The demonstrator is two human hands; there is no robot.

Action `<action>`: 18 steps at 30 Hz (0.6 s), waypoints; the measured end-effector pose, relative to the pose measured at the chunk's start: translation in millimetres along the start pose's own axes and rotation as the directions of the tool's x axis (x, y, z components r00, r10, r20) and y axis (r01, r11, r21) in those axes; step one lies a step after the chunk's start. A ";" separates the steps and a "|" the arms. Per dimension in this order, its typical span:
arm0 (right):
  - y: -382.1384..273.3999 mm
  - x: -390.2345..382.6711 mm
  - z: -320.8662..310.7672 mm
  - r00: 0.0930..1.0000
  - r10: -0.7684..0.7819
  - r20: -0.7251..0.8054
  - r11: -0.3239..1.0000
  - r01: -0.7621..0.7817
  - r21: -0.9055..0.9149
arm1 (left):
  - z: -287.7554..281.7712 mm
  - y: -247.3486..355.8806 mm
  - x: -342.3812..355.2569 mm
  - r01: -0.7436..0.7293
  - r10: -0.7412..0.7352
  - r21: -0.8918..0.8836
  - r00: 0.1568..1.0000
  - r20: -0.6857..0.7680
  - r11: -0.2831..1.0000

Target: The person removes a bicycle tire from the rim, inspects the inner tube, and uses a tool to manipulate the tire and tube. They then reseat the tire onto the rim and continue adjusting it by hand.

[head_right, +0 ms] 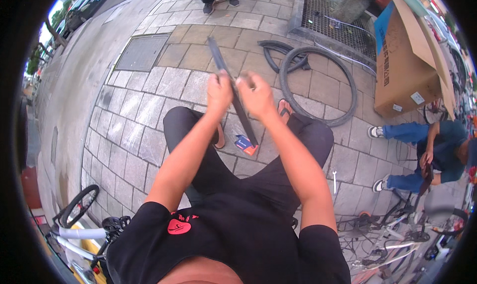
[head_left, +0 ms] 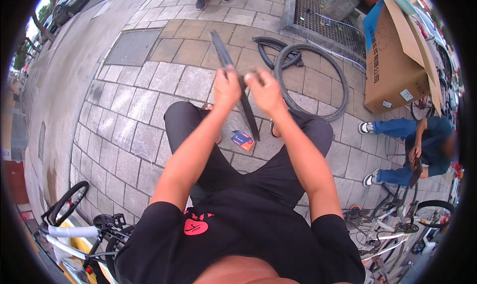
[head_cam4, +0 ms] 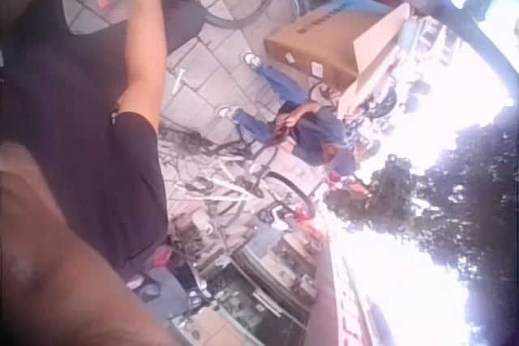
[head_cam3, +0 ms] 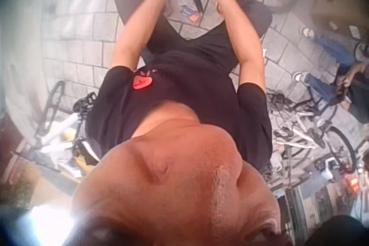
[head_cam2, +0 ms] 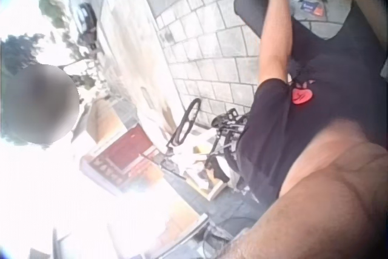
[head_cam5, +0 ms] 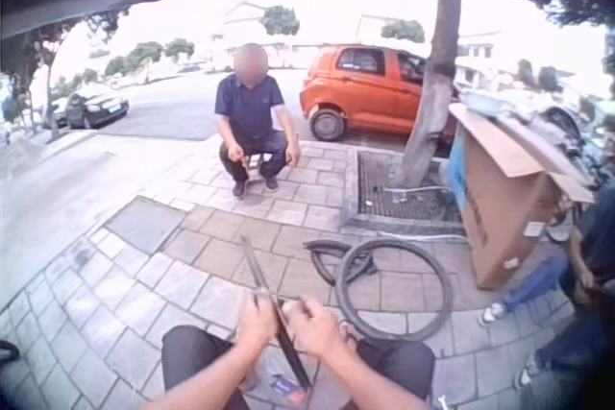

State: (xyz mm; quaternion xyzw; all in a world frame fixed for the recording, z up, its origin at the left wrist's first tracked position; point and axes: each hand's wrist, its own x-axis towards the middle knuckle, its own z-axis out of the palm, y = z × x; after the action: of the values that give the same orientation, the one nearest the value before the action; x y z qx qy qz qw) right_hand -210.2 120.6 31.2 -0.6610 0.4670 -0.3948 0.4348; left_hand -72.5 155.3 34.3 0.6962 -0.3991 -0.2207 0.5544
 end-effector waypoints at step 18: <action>-35.0 48.5 -4.0 0.966 0.229 0.121 0.956 -0.246 0.159 | -19.0 -9.8 -110.0 -0.315 0.272 0.038 0.870 0.411 0.948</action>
State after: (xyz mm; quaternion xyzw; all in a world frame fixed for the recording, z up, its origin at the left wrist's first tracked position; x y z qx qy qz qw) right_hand -192.1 79.8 71.1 -0.5789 0.4844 -0.3447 0.5580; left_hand -119.5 255.2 15.6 0.5953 -0.6161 -0.2506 0.4509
